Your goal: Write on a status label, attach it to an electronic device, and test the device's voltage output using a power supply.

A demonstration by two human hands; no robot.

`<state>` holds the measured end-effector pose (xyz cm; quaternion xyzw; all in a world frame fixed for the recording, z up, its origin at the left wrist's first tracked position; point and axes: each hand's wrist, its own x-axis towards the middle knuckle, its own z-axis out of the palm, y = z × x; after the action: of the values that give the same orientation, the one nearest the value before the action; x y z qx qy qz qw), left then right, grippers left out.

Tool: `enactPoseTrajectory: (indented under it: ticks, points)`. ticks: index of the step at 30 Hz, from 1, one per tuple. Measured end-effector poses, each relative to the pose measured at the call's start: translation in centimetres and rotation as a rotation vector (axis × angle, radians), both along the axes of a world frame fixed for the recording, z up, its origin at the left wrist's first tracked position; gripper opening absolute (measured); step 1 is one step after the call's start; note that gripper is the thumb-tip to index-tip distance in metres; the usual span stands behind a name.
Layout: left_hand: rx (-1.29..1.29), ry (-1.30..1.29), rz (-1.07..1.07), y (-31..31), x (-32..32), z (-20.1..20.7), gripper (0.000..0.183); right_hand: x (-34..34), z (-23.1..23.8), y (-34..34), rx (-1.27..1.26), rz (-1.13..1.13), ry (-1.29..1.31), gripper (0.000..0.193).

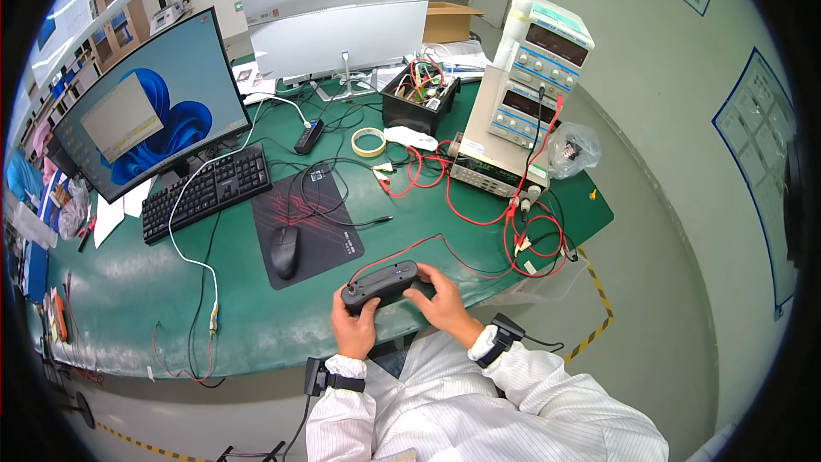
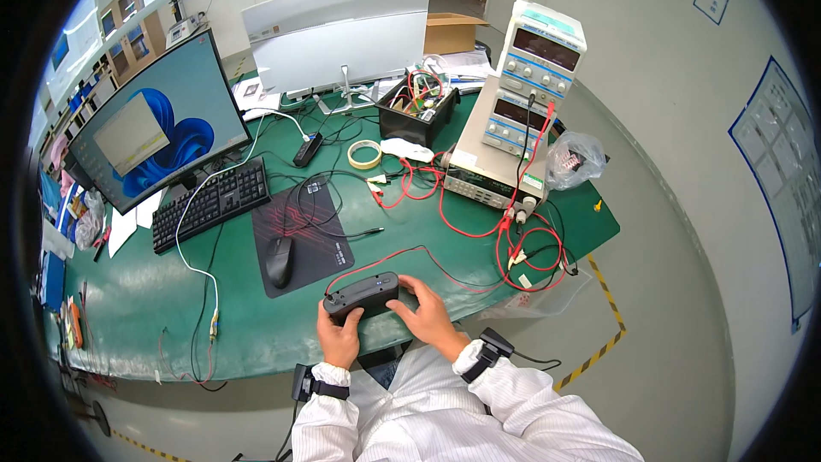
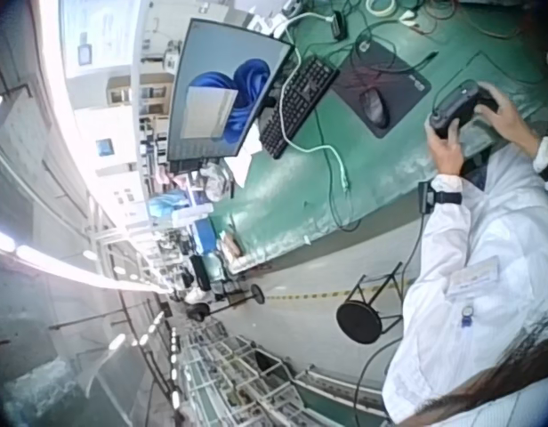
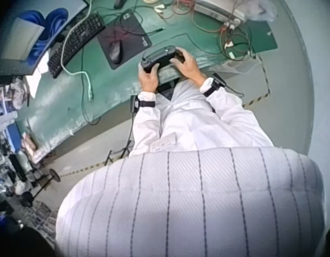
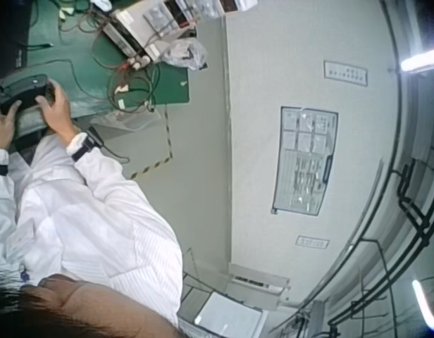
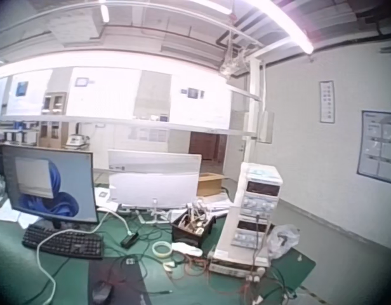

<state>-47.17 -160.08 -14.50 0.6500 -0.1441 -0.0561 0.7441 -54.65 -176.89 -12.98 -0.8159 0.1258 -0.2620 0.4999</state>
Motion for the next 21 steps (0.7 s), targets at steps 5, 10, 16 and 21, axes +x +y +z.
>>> enactPoseTrajectory:
  ticks: [5, 10, 16, 21]
  points:
    - [0.011, -0.018, 0.002, 0.1, 0.2, -0.3, 0.041, -3.3, 1.2, -2.6, -0.074, -0.039, -0.108, 0.032]
    - [-0.032, -0.006, -0.015, 0.0, 0.2, 0.1, 0.04, -0.1, 4.6, -8.6, 0.026, -0.301, -0.256, 0.02]
    - [0.026, -0.042, 0.0, -0.1, 0.2, 0.0, 0.042, 5.1, 0.8, -15.0, -0.555, -0.332, 0.115, 0.043]
    - [0.016, -0.014, -0.004, 0.1, 0.2, 0.1, 0.043, 7.0, 0.3, -14.8, -0.739, -0.267, 0.413, 0.08]
